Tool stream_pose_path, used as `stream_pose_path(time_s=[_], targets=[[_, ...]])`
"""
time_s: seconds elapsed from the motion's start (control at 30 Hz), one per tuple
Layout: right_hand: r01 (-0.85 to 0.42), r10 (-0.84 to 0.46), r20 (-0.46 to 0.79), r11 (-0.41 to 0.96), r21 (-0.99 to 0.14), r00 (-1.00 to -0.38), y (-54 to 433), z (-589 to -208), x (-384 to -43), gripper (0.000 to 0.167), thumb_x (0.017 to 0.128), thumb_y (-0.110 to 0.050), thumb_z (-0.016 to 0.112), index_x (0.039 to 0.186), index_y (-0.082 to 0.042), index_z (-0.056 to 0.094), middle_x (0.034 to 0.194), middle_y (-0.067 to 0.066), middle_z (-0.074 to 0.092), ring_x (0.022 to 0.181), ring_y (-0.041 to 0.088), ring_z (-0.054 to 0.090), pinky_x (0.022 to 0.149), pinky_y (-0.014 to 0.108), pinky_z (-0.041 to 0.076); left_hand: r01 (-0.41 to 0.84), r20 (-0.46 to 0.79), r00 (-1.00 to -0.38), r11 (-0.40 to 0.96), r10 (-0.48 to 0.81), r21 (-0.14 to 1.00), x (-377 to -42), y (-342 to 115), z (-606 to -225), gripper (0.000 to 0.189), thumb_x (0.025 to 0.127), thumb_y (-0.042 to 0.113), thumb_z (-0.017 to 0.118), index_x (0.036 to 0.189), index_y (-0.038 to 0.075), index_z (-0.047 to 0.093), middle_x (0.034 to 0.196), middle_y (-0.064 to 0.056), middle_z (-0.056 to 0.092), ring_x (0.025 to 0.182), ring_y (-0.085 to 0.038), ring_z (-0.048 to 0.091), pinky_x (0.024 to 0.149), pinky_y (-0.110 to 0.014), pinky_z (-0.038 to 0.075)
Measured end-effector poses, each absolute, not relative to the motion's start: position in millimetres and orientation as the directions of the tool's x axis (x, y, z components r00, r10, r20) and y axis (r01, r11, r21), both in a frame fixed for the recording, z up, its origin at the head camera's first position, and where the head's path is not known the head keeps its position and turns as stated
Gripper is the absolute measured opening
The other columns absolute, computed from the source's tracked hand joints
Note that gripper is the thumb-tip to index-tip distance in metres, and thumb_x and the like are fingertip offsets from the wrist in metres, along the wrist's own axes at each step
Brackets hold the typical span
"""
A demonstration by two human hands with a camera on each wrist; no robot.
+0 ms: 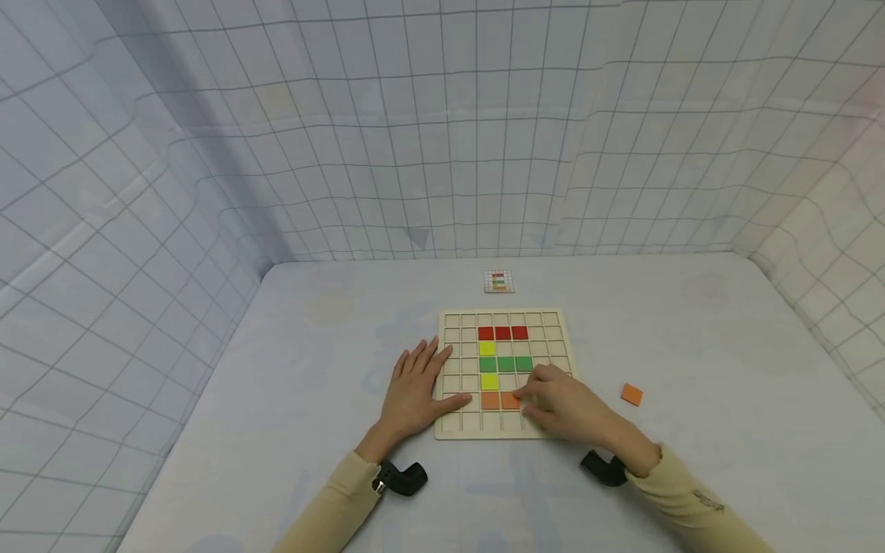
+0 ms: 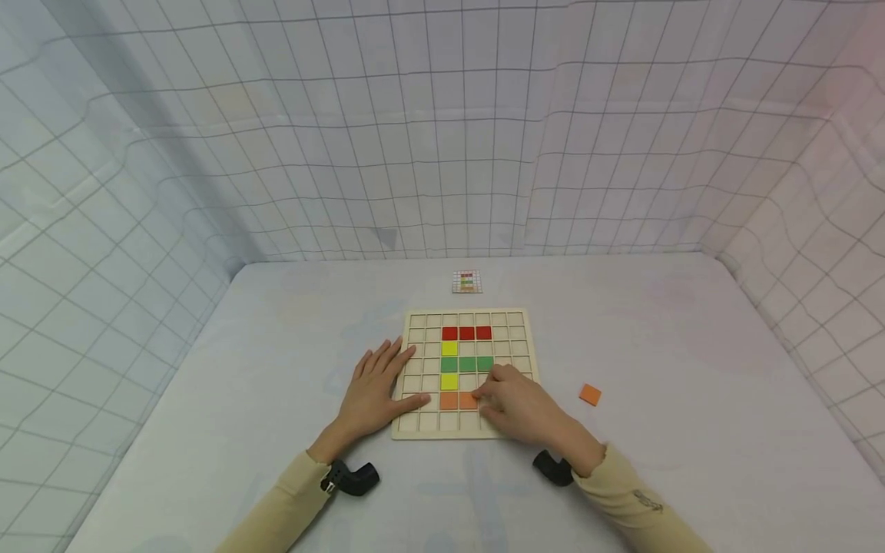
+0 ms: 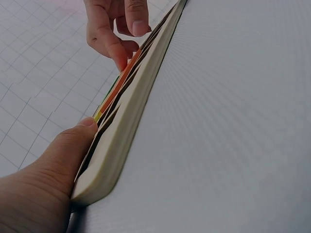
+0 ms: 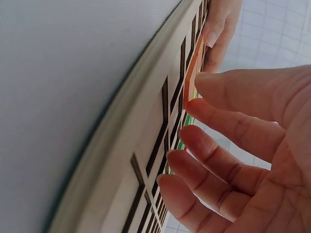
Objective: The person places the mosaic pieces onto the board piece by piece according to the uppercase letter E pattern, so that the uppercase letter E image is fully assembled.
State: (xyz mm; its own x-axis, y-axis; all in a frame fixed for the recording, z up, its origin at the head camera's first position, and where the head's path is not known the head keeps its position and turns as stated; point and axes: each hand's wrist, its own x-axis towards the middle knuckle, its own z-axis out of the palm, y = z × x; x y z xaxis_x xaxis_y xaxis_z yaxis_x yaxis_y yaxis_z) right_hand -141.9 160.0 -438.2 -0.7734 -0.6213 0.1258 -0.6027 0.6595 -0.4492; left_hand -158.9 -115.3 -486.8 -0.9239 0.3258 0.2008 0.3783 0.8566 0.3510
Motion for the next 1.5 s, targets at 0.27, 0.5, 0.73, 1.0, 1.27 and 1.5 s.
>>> stream_pose_path(time_s=[0.27,0.5,0.73,1.0,1.27,1.5], targets=[[-0.599,-0.624,0.142,0.624,-0.502,-0.769,181,-441,-139,0.013,0.086,-0.014,0.071,0.099,-0.011,0.073,0.089,-0.011,0.053,0.073,0.004,0.045,0.061,0.02,0.043,0.38,0.193,-0.924,0.856,0.331,0.351,-159,-115,-487,0.087,0.08,0.066,0.058,0.148,0.016,0.035,0.154,-0.008,0.024,0.142,-0.026,0.014,0.113,-0.046,0.006],[-0.544,-0.49,0.241,0.713,-0.441,-0.838,209,-441,-136,0.01,0.082,-0.011,0.073,0.093,-0.013,0.073,0.091,-0.007,0.059,0.075,0.009,0.05,0.061,0.025,0.046,0.38,0.197,-0.924,0.855,0.329,0.354,-158,-115,-484,0.087,0.081,0.065,0.059,0.148,0.015,0.036,0.154,-0.009,0.025,0.142,-0.026,0.015,0.113,-0.047,0.006],[-0.37,-0.322,0.186,0.846,-0.384,-0.929,237,-439,-133,0.025,0.08,-0.014,0.077,0.102,-0.005,0.071,0.096,0.006,0.058,0.076,0.017,0.05,0.056,0.03,0.044,0.385,0.203,-0.921,0.85,0.332,0.358,-158,-116,-484,0.086,0.081,0.064,0.059,0.148,0.014,0.036,0.154,-0.009,0.026,0.142,-0.027,0.016,0.112,-0.047,0.007],[-0.264,-0.243,0.104,0.873,-0.411,-0.964,267,-437,-131,0.035,0.077,-0.014,0.077,0.104,0.006,0.066,0.101,0.023,0.055,0.087,0.034,0.053,0.07,0.045,0.047,0.38,0.189,-0.924,0.856,0.333,0.352,-159,-116,-485,0.087,0.082,0.065,0.057,0.149,0.015,0.033,0.155,-0.007,0.022,0.142,-0.024,0.012,0.113,-0.045,0.005],[-0.23,-0.209,0.099,0.859,-0.456,-0.973,272,-440,-128,0.024,0.076,-0.007,0.076,0.094,0.006,0.066,0.088,0.012,0.056,0.079,0.029,0.056,0.065,0.042,0.048,0.382,0.184,-0.923,0.857,0.338,0.345,-159,-116,-485,0.088,0.083,0.065,0.056,0.15,0.015,0.031,0.155,-0.007,0.021,0.143,-0.023,0.012,0.113,-0.045,0.005],[-0.249,-0.228,0.104,0.828,-0.503,-0.968,265,-441,-129,0.019,0.076,-0.004,0.076,0.09,0.0,0.064,0.083,0.004,0.058,0.075,0.021,0.056,0.063,0.037,0.046,0.384,0.186,-0.922,0.859,0.338,0.339,-158,-116,-486,0.087,0.083,0.065,0.056,0.15,0.015,0.031,0.155,-0.007,0.021,0.143,-0.023,0.012,0.113,-0.045,0.005]])
